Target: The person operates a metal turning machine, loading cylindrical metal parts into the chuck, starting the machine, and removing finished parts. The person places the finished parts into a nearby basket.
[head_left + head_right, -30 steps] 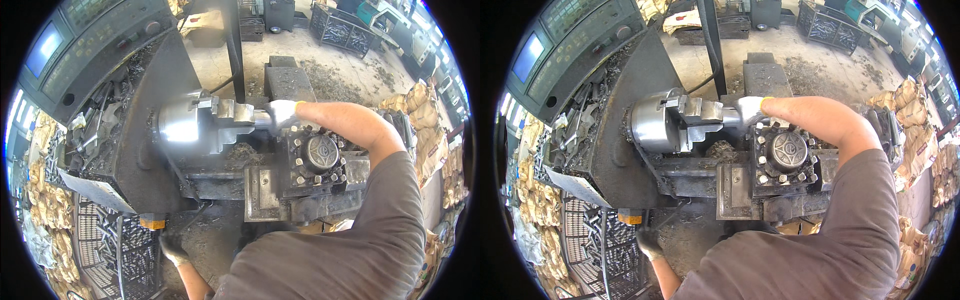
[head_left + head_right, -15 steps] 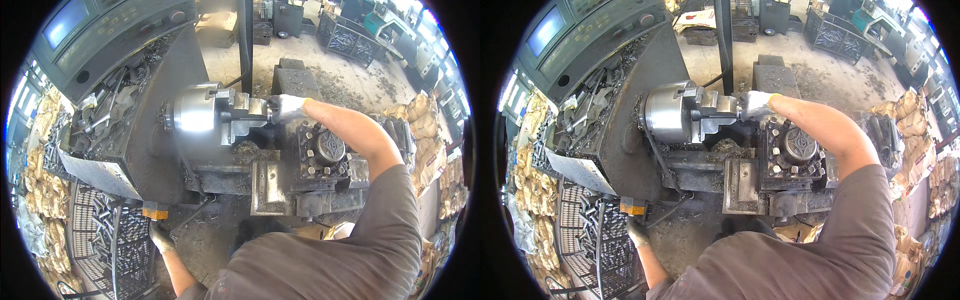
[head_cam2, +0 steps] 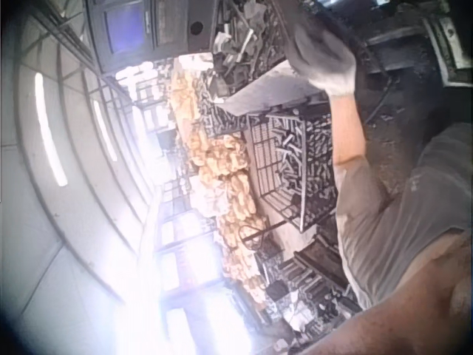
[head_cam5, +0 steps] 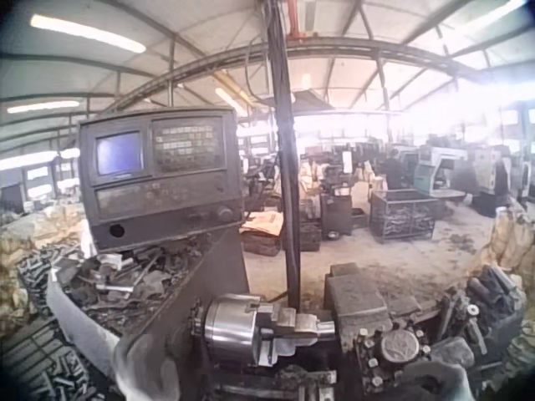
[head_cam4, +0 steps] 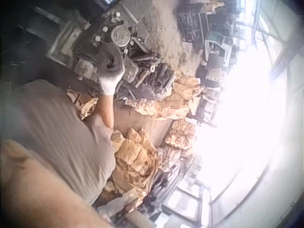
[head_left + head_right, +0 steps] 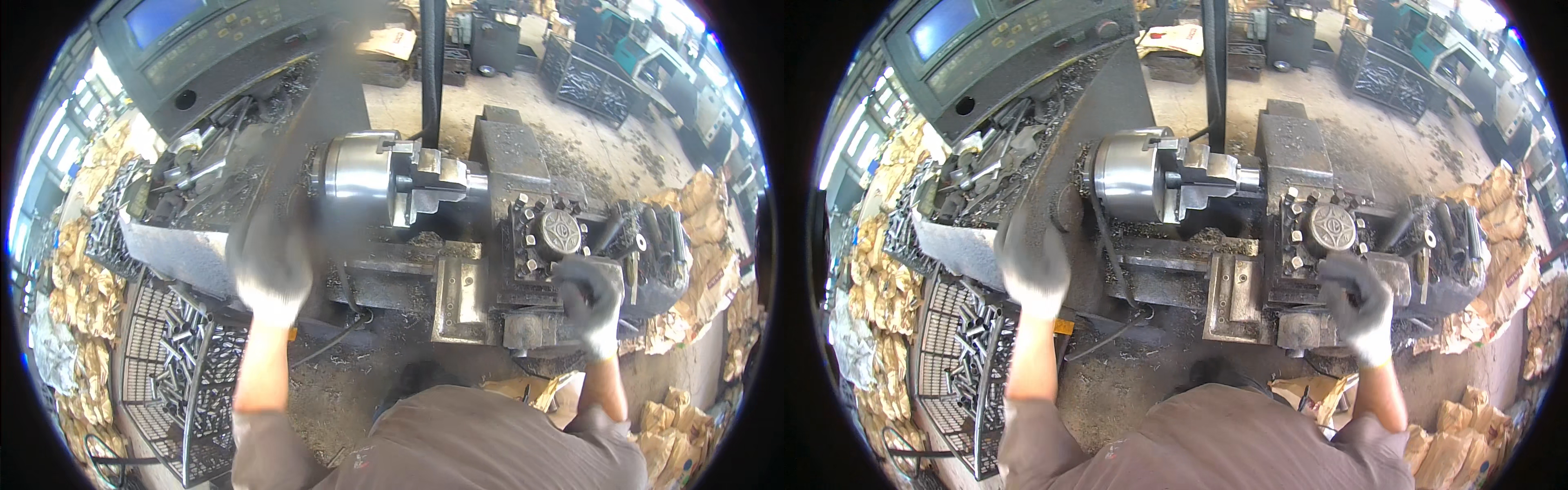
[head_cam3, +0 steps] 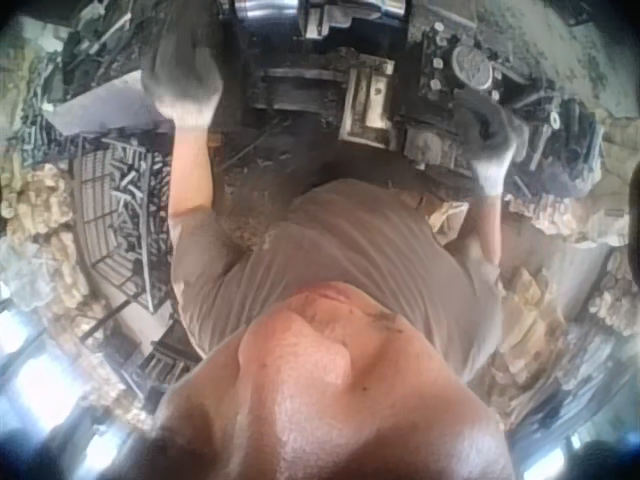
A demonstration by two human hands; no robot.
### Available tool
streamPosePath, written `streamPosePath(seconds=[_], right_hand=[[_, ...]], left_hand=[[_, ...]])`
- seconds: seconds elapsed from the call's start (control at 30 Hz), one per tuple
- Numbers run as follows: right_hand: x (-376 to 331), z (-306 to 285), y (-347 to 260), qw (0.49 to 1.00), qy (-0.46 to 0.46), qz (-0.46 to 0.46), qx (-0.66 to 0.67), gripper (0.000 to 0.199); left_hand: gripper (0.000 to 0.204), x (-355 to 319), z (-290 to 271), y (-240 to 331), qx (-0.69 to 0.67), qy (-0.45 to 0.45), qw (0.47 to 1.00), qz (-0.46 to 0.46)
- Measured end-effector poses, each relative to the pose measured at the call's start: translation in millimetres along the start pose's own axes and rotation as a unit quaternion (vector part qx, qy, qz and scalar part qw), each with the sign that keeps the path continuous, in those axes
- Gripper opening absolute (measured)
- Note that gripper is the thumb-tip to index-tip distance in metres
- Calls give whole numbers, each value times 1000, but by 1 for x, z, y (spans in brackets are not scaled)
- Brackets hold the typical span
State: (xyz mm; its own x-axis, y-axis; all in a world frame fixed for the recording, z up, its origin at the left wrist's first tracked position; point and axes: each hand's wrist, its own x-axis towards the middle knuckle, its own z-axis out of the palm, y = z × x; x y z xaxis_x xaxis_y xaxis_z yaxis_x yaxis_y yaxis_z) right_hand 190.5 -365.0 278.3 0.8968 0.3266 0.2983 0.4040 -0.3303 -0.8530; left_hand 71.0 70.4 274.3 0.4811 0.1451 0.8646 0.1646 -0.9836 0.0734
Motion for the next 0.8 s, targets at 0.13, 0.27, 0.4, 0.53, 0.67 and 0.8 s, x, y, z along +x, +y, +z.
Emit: streamPosePath(seconds=[0.13,0.27,0.4,0.53,0.67,0.8], right_hand=[[-27,5,28,995,-1,73,66,36],[-56,9,58,995,-53,79,43,33],[-69,13,71,987,-110,114,35,30],[-71,45,76,977,-199,78,23,33],[-86,124,59,932,-353,23,86,29],[-148,226,19,833,-529,-54,153,26]], left_hand=[[65,127,100,-32,44,-41,998,8],[84,210,152,-51,198,-174,960,-98],[89,219,158,-44,129,-246,943,-185],[53,91,95,45,-168,-65,981,-75],[18,-151,-18,78,-129,-349,883,-287],[36,-463,-194,95,-27,-135,656,-742]])
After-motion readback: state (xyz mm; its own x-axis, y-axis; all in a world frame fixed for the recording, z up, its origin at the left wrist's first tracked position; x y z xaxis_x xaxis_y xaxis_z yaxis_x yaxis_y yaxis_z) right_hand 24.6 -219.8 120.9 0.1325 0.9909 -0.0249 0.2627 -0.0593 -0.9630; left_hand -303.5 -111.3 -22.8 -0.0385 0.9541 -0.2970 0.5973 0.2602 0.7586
